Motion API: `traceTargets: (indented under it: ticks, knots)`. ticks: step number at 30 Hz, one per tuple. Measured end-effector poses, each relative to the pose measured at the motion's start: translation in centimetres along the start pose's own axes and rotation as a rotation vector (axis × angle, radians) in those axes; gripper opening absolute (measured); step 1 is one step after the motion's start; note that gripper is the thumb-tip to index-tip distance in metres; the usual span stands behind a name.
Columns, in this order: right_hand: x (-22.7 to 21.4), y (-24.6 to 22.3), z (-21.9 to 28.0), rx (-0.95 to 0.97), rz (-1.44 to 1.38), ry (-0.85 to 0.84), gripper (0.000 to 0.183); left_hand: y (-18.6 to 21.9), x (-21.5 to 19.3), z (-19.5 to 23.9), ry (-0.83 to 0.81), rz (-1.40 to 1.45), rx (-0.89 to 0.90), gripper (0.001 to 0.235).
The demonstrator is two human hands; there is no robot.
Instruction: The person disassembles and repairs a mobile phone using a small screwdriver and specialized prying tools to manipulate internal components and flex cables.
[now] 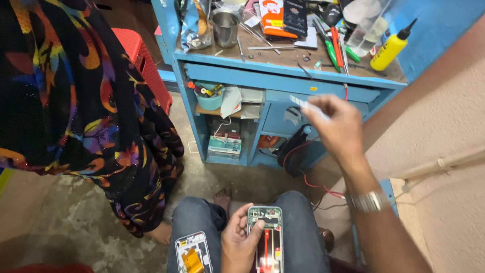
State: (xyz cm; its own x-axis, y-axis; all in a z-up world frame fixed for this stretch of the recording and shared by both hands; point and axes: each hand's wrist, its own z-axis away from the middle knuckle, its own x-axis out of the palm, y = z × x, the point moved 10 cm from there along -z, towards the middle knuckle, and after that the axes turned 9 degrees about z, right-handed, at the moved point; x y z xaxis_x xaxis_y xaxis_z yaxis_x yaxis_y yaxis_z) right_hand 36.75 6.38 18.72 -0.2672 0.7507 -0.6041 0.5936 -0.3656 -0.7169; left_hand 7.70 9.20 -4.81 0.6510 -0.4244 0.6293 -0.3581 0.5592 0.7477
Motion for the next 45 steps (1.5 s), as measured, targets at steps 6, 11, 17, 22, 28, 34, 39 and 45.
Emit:
traceTargets:
  ticks: [6,11,17,22,28,34,39,45]
  knots:
    - [3.7,-0.4,-10.6,-0.198,0.276,0.163,0.02,-1.7,-2.2,-1.0,-0.012,0.033,-0.005,0.056]
    - [5.8,1.3,-13.1,-0.23,0.3,0.153,0.019,-1.9,-2.9,-1.2,0.007,0.034,-0.015,0.056]
    - [5.7,1.3,-12.8,-0.136,0.237,0.143,0.018,-0.7,-1.5,-1.2,0.032,0.095,-0.029,0.063]
    - [2.8,-1.8,-7.8,-0.176,0.098,0.142,0.02,2.9,0.9,-1.0,-0.015,0.082,0.008,0.065]
    - [0.0,-0.5,8.6,0.095,-0.183,-0.049,0.024,4.0,2.5,-0.3,-0.035,0.121,-0.014,0.057]
    - [0.0,3.2,21.6,0.502,-0.143,-0.165,0.029,5.1,4.6,1.1,-0.112,-0.004,0.007,0.029]
    - [-0.8,3.5,24.2,0.388,-0.123,-0.151,0.026,6.4,5.8,2.2,-0.15,-0.244,0.072,0.02]
    - [-1.3,3.5,24.5,0.359,-0.155,-0.114,0.025,7.4,6.1,2.8,-0.15,-0.318,0.094,0.017]
